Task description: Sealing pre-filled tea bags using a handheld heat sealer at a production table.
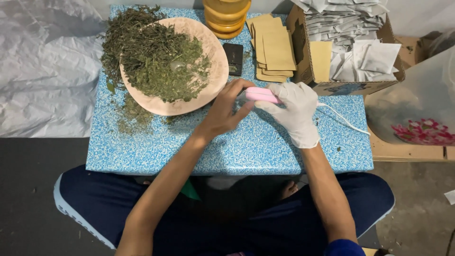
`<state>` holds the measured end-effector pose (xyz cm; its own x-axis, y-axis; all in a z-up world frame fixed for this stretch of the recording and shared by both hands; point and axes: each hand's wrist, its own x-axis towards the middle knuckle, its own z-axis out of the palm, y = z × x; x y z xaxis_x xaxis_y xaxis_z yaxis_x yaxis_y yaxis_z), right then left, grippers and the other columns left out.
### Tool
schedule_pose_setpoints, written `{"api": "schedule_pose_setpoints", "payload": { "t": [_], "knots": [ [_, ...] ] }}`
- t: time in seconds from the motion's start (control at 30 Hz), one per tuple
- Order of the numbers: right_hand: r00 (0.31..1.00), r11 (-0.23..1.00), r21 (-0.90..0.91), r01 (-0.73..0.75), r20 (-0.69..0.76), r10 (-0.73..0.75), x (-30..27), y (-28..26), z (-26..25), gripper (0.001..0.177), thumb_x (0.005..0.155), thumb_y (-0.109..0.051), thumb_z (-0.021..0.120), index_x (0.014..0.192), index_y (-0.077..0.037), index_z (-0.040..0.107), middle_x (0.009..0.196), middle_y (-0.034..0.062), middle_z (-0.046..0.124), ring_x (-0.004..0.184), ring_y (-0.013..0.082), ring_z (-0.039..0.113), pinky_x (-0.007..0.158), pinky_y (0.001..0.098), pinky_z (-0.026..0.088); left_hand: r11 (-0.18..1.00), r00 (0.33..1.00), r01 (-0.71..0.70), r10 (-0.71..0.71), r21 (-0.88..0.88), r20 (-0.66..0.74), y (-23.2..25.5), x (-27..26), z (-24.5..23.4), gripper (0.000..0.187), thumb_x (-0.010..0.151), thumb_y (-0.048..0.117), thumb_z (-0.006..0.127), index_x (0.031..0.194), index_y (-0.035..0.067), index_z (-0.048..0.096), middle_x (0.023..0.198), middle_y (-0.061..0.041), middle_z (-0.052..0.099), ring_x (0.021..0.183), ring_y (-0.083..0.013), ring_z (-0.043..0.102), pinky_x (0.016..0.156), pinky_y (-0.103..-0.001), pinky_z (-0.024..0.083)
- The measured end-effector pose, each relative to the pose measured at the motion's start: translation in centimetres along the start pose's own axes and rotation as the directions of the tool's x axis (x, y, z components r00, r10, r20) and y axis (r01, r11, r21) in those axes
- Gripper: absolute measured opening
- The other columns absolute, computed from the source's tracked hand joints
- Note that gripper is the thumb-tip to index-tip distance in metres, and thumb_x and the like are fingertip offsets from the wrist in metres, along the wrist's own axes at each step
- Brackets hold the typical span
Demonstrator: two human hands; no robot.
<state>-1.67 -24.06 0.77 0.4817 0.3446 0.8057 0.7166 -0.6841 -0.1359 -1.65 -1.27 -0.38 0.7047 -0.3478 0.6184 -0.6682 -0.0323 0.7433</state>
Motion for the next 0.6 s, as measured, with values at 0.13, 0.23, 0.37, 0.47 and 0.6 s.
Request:
{"api": "schedule_pose_setpoints", "payload": {
  "t": [0.13, 0.23, 0.37, 0.47, 0.6],
  "knots": [
    [0.998, 0.995, -0.090, 0.052, 0.029, -0.049, -0.4, 0.8, 0.9, 0.044, 0.094, -0.067, 0.083, 0.097, -0.023, 0.077, 0.068, -0.0051, 0.052, 0.060, 0.0190, 0.058, 0.067, 0.0334, 0.045, 0.988, 0.997, -0.074, 0.076, 0.139, -0.013, -2.2, -0.2, 0.7, 0.034, 0.112, 0.040, 0.060, 0.122, 0.008, 0.067, 0.102, -0.011, 0.069, 0.101, -0.0330, 0.070, 0.096, -0.044, 0.052],
    [0.998, 0.994, -0.089, 0.057, 0.037, -0.054, -0.3, 0.9, 1.0, 0.046, 0.097, -0.066, 0.079, 0.096, -0.020, 0.077, 0.069, -0.0034, 0.056, 0.060, 0.0221, 0.059, 0.066, 0.0362, 0.047, 0.987, 0.994, -0.104, 0.107, 0.124, -0.024, -2.6, -0.1, 0.5, 0.029, 0.114, 0.036, 0.058, 0.117, 0.009, 0.068, 0.094, -0.010, 0.067, 0.094, -0.0332, 0.069, 0.091, -0.043, 0.052],
    [0.997, 0.995, -0.085, 0.047, 0.066, -0.042, -1.7, 1.6, 2.0, 0.042, 0.096, -0.059, 0.083, 0.089, -0.019, 0.071, 0.070, 0.0008, 0.058, 0.064, 0.0270, 0.061, 0.066, 0.0406, 0.050, 0.990, 0.994, -0.109, 0.111, 0.093, -0.022, -4.0, -0.7, 1.2, 0.031, 0.113, 0.036, 0.060, 0.117, 0.007, 0.070, 0.097, -0.011, 0.069, 0.097, -0.0292, 0.067, 0.092, -0.040, 0.050],
    [0.995, 0.990, -0.141, 0.024, 0.096, -0.011, -3.0, 3.8, 2.5, 0.031, 0.099, -0.048, 0.076, 0.086, -0.021, 0.068, 0.071, 0.0019, 0.058, 0.065, 0.0295, 0.061, 0.066, 0.0441, 0.050, 0.983, 0.991, -0.127, 0.133, 0.133, -0.035, -2.4, 0.1, 0.8, 0.028, 0.111, 0.032, 0.063, 0.116, 0.005, 0.070, 0.098, -0.014, 0.068, 0.098, -0.0331, 0.067, 0.093, -0.043, 0.051],
    [0.998, 0.945, -0.325, 0.018, 0.059, 0.001, -3.2, 3.9, 3.2, 0.037, 0.113, -0.028, 0.061, 0.078, -0.018, 0.055, 0.066, 0.0029, 0.047, 0.058, 0.0301, 0.054, 0.061, 0.0435, 0.045, 0.949, 0.976, -0.178, 0.205, 0.259, -0.080, -2.4, 0.0, 1.2, 0.024, 0.103, 0.020, 0.076, 0.116, 0.001, 0.069, 0.100, -0.020, 0.068, 0.099, -0.0409, 0.067, 0.094, -0.048, 0.054]
  ]
}}
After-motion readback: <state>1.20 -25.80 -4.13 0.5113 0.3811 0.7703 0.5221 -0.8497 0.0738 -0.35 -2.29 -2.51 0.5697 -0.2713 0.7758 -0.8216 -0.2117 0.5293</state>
